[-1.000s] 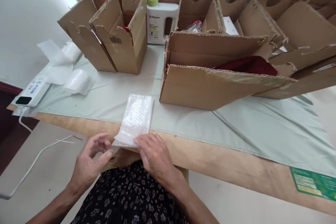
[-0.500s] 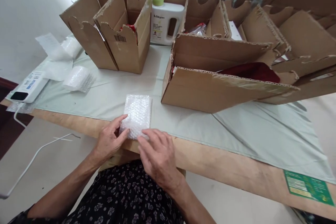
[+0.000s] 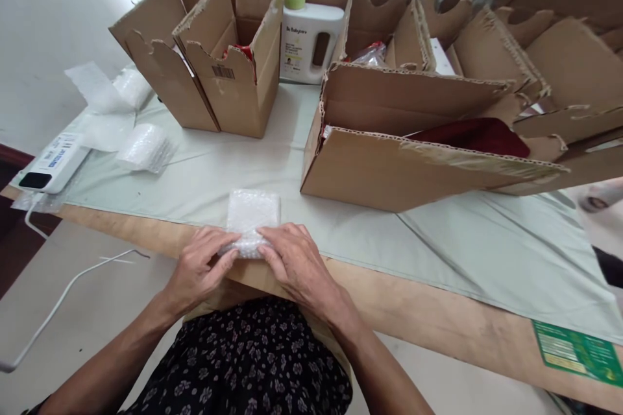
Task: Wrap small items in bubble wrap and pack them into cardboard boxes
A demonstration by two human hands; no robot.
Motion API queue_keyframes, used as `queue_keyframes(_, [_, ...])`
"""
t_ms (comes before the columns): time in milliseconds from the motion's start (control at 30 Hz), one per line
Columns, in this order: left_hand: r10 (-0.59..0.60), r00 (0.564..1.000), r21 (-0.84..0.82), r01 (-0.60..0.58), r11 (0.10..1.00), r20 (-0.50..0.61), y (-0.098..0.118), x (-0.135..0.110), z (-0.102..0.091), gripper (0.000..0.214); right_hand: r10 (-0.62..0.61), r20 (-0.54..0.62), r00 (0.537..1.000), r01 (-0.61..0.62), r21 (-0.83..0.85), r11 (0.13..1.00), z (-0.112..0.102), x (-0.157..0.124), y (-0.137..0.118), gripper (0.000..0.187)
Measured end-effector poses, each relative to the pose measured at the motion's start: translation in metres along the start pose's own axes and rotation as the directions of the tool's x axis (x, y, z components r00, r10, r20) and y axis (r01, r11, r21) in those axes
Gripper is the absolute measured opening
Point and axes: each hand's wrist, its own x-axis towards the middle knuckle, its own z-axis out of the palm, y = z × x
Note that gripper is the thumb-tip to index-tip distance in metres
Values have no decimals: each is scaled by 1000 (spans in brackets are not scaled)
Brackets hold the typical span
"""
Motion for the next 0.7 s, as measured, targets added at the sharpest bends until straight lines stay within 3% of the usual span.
queue_keyframes(100, [-79,997,47,78,996,16,-10,17,6,18,-68,-198,978,34,-171,985,6,1,1,30])
queue_keyframes(233, [-200,979,67,203,977,-42,-15,25,7,21,-157,-78,985,125,-312,942,11,9,6,25])
queue_keyframes(267, [-258,962,17,260,965,-93,-13,23,5,24,-133,-56,990,109,-309,945,12,13,9,25])
queue_keyframes(333, [-426,888,-169,399,901,-175,-5,14,-1,29,-47,-94,994,24,-228,973,14,18,14,26])
queue_keyframes(400, [-604,793,-432,521,736,-72,5,5,-6,33,60,-160,985,-71,-64,995,15,20,14,26])
queue_keyframes(467, [-653,736,-648,587,486,177,14,-1,-6,40,144,-189,971,-125,108,986,14,15,7,26])
queue_keyframes(533, [-600,725,-767,582,271,338,22,0,0,47,187,-139,972,-149,248,957,11,6,-4,23])
queue_keyframes(567, [-584,725,-803,563,197,365,26,3,4,47,198,-99,975,-160,302,940,9,0,-10,21])
queue_keyframes(633, [-573,727,-847,521,101,378,33,8,14,42,231,-57,971,-195,364,911,5,-14,-17,17])
queue_keyframes(700, [-543,742,-864,500,59,393,40,13,24,38,298,-115,948,-235,380,894,1,-29,-17,20])
